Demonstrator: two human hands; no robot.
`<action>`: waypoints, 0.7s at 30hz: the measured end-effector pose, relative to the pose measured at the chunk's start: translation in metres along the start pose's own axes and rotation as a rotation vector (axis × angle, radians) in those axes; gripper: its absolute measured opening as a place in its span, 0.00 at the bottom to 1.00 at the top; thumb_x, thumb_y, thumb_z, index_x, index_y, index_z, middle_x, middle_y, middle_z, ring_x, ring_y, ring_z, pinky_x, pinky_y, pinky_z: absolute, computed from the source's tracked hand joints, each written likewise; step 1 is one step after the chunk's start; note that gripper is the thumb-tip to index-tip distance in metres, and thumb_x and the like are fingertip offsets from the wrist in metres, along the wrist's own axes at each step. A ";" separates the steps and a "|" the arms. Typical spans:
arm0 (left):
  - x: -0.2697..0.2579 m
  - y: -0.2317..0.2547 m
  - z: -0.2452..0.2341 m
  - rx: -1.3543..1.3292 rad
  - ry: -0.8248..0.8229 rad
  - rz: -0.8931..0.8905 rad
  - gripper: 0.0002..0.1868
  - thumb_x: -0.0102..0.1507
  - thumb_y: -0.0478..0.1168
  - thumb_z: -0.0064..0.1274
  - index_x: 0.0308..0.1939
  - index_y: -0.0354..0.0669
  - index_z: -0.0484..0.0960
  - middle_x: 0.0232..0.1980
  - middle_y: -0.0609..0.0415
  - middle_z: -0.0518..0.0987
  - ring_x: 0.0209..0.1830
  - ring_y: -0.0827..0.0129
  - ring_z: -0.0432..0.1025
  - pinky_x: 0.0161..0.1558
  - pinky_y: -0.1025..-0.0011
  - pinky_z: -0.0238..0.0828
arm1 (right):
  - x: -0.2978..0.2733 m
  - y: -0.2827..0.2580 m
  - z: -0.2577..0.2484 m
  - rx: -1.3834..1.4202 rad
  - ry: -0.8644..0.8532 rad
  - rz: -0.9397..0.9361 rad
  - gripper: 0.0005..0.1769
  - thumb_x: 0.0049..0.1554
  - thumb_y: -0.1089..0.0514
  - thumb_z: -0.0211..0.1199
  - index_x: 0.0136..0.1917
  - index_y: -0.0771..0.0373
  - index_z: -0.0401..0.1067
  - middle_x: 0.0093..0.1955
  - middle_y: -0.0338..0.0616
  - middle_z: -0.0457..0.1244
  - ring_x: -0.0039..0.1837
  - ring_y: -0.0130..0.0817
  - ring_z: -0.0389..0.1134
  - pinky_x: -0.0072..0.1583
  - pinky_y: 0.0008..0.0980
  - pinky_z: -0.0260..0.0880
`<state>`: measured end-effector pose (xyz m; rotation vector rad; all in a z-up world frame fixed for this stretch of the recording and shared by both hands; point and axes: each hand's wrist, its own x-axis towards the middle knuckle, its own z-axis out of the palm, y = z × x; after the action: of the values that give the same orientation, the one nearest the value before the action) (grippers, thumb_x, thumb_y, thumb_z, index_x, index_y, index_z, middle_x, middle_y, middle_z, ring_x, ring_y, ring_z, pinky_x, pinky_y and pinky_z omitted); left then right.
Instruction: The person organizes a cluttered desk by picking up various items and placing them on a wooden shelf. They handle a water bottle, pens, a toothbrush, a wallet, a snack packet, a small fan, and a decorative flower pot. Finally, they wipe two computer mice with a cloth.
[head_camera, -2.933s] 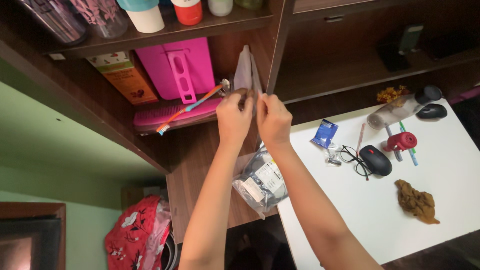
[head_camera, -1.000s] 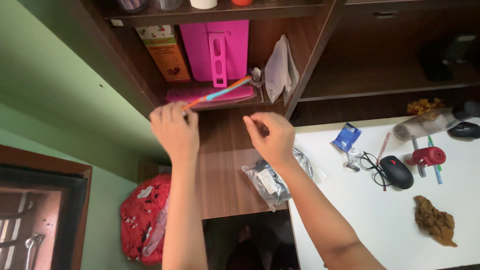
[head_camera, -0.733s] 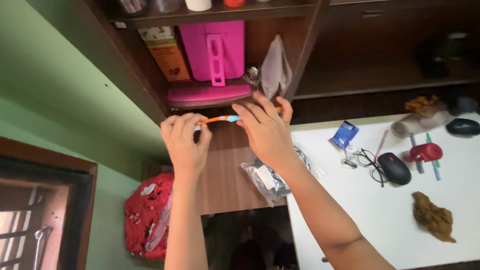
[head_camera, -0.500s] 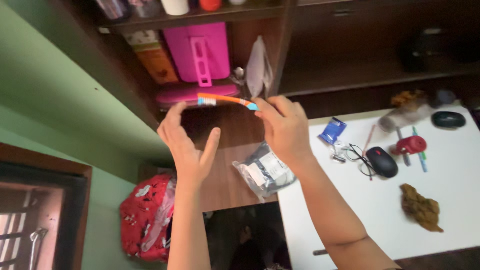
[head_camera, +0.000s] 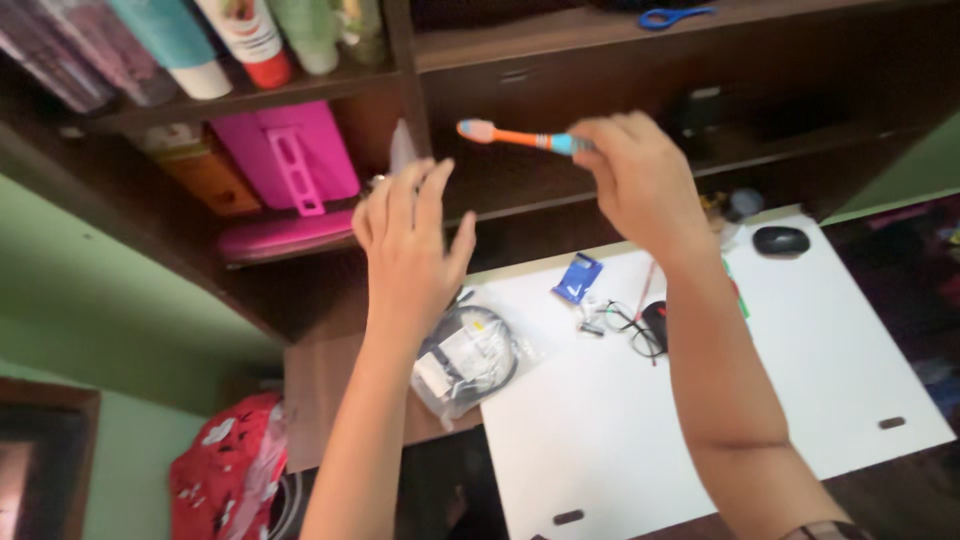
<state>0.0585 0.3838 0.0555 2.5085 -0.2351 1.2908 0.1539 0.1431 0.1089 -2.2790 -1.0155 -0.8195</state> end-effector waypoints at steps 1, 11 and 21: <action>0.014 0.005 0.008 0.020 0.015 0.029 0.30 0.65 0.42 0.62 0.70 0.43 0.72 0.69 0.49 0.70 0.71 0.52 0.61 0.70 0.53 0.53 | 0.010 0.011 -0.005 -0.031 0.010 -0.019 0.08 0.63 0.67 0.64 0.56 0.64 0.75 0.49 0.50 0.65 0.55 0.53 0.67 0.55 0.47 0.67; 0.127 -0.004 0.076 0.272 0.203 0.275 0.17 0.68 0.37 0.58 0.60 0.38 0.81 0.63 0.50 0.78 0.68 0.59 0.69 0.68 0.58 0.62 | 0.103 0.094 0.036 0.096 0.145 -0.262 0.12 0.59 0.71 0.65 0.57 0.65 0.78 0.53 0.50 0.66 0.60 0.50 0.65 0.59 0.44 0.68; 0.138 -0.043 0.116 0.339 0.186 0.254 0.08 0.65 0.33 0.56 0.47 0.37 0.83 0.49 0.51 0.81 0.60 0.59 0.73 0.70 0.60 0.65 | 0.138 0.116 0.092 0.252 0.115 -0.270 0.13 0.53 0.72 0.69 0.52 0.66 0.81 0.47 0.50 0.70 0.53 0.50 0.68 0.55 0.43 0.69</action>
<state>0.2392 0.3840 0.0959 2.6741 -0.3244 1.7883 0.3480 0.2006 0.1182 -1.8884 -1.3105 -0.8640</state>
